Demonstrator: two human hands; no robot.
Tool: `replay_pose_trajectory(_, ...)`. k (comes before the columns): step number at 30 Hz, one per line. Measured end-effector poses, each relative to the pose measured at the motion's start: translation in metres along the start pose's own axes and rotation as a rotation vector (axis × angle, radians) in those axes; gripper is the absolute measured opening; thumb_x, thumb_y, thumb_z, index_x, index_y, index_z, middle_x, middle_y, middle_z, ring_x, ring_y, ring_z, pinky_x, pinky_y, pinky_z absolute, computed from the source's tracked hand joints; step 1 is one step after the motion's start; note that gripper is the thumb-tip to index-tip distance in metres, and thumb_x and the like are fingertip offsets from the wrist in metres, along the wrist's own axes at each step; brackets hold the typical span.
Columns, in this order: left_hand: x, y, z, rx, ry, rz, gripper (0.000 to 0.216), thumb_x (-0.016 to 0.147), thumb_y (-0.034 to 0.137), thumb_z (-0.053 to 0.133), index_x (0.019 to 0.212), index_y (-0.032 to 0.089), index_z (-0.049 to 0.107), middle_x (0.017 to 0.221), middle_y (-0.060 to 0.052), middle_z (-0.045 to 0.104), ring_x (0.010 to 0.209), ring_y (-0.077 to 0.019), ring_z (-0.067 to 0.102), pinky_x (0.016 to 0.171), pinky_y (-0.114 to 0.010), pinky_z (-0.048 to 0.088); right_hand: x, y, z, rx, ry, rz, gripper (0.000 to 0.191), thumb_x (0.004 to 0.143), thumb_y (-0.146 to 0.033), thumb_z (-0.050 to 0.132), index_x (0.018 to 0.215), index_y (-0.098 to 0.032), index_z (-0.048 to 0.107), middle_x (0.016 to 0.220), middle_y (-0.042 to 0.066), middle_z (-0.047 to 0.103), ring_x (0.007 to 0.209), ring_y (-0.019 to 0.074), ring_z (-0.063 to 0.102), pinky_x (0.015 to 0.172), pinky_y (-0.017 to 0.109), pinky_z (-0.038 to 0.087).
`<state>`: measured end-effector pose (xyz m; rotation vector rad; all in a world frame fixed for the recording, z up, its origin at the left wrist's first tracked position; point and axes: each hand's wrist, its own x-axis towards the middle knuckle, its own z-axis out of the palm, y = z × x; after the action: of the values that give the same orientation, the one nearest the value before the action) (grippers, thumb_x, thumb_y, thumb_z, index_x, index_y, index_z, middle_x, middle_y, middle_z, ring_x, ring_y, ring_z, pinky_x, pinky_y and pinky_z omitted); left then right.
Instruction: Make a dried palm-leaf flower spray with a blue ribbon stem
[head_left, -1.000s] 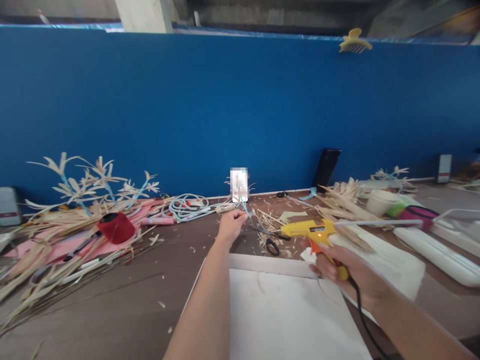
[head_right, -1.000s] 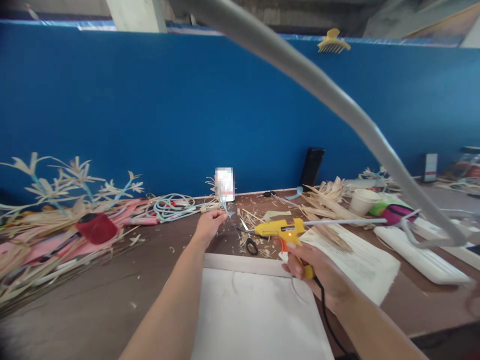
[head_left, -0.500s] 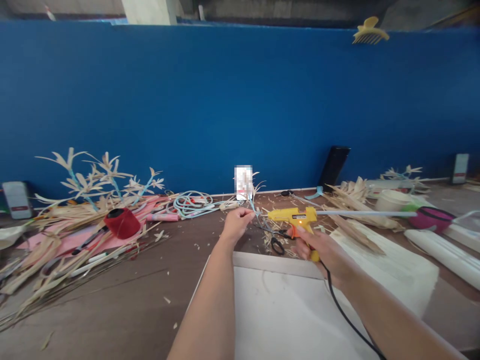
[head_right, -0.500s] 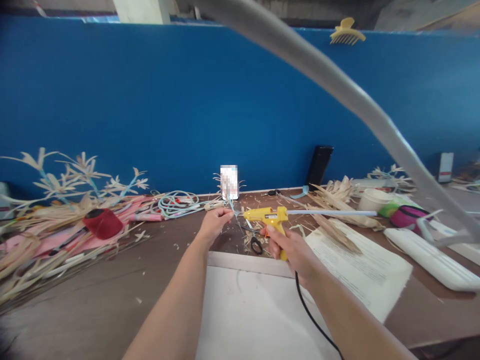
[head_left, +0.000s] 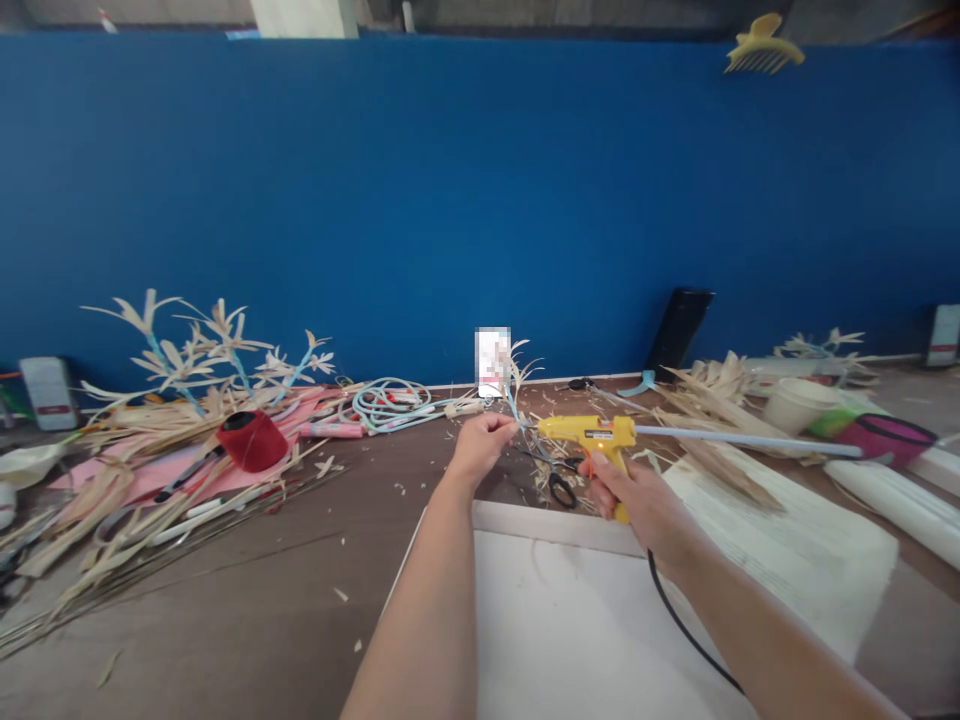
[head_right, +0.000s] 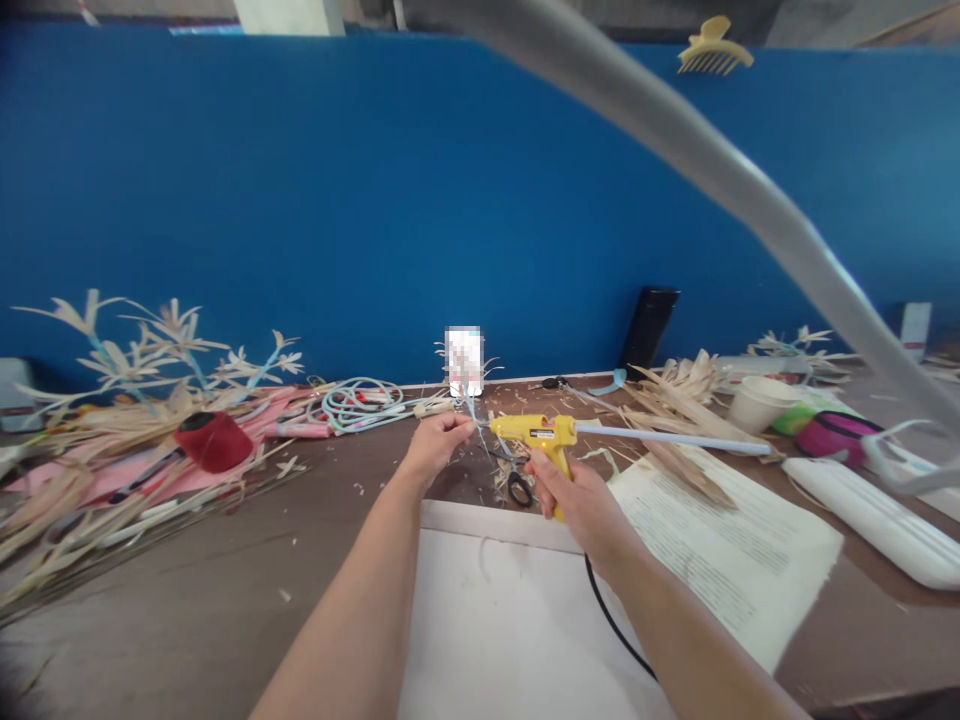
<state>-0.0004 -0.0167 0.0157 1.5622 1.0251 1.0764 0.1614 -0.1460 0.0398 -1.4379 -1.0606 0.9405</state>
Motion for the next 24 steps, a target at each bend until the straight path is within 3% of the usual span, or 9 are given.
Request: replay_pose_trajectory(24,-0.0012,0.0007,-0.0006,0.01,-0.012,0.019,0.025,0.066,0.037,0.06,0.074,0.015,0.066,0.059,0.001,0.057,0.054,-0.0086,0.044,0.057,-0.022,0.035,0.0062,0.0064,-0.0027,-0.036,-0.015,0.024,0.043,0.066,-0.061,0.056,0.063,-0.018,0.055,0.044,-0.003,0.043,0.045,0.011,0.04,0.047,0.027,0.032)
